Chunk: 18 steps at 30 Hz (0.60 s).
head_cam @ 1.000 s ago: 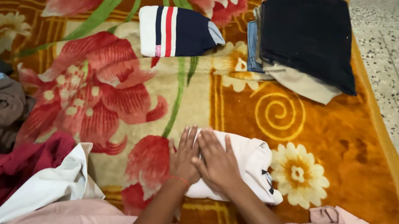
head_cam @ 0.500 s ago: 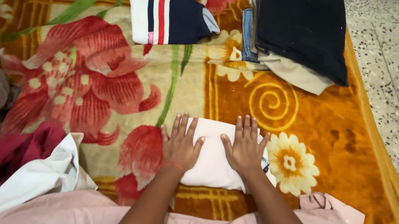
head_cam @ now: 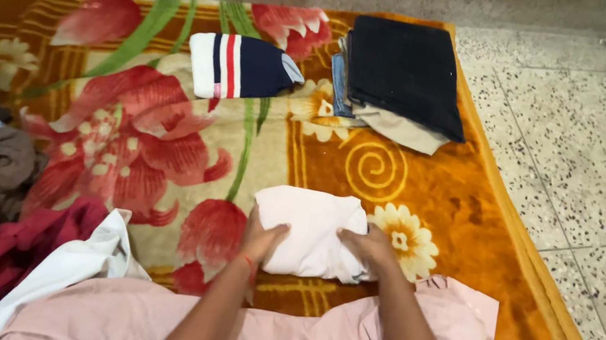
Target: The person folds a white t-shirt on a floral mat, smoothing and aligning the fabric before folding it into a compact rectangle. The folded shirt is placed on top of other folded clothes.
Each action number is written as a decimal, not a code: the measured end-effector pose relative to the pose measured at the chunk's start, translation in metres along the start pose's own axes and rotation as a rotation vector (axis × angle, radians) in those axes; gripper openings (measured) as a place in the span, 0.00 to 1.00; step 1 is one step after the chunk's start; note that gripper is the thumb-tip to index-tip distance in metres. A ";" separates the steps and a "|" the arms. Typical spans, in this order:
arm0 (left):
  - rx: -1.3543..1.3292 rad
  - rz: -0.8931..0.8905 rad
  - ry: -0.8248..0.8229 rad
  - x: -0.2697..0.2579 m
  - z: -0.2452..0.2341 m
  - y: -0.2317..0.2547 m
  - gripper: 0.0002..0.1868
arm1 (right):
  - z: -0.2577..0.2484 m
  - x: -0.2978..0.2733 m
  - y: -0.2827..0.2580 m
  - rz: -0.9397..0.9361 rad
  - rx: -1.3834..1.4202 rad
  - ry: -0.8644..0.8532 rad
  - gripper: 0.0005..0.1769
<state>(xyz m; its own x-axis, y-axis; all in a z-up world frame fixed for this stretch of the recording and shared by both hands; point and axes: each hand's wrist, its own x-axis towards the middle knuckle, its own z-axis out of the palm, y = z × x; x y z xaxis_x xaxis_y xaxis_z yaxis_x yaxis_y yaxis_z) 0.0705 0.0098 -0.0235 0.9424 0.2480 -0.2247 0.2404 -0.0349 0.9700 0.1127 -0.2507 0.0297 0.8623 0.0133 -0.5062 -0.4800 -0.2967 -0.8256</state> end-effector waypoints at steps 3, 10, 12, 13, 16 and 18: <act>-0.260 -0.126 0.000 -0.011 0.012 -0.013 0.36 | 0.017 -0.008 0.008 0.003 0.170 -0.127 0.31; -0.495 -0.228 -0.025 0.004 0.011 -0.029 0.29 | 0.052 -0.010 0.006 -0.035 0.130 -0.017 0.32; -0.531 -0.168 -0.002 0.014 0.004 -0.031 0.29 | 0.059 -0.002 0.001 -0.073 0.207 0.015 0.34; -0.536 -0.124 0.010 0.021 -0.002 -0.032 0.29 | 0.063 0.002 -0.001 -0.087 0.245 0.029 0.34; -0.521 -0.017 0.030 0.046 -0.025 -0.029 0.33 | 0.073 0.021 -0.019 -0.154 0.376 -0.010 0.38; -0.173 0.013 0.071 0.062 -0.043 -0.030 0.36 | 0.086 0.036 -0.031 -0.217 0.282 -0.054 0.38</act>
<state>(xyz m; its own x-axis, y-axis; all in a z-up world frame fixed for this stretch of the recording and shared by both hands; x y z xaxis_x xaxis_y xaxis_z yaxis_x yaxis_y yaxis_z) 0.1116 0.0683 -0.0629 0.9249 0.3164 -0.2108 0.1791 0.1267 0.9756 0.1447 -0.1592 0.0159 0.9428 0.0994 -0.3181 -0.3191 -0.0063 -0.9477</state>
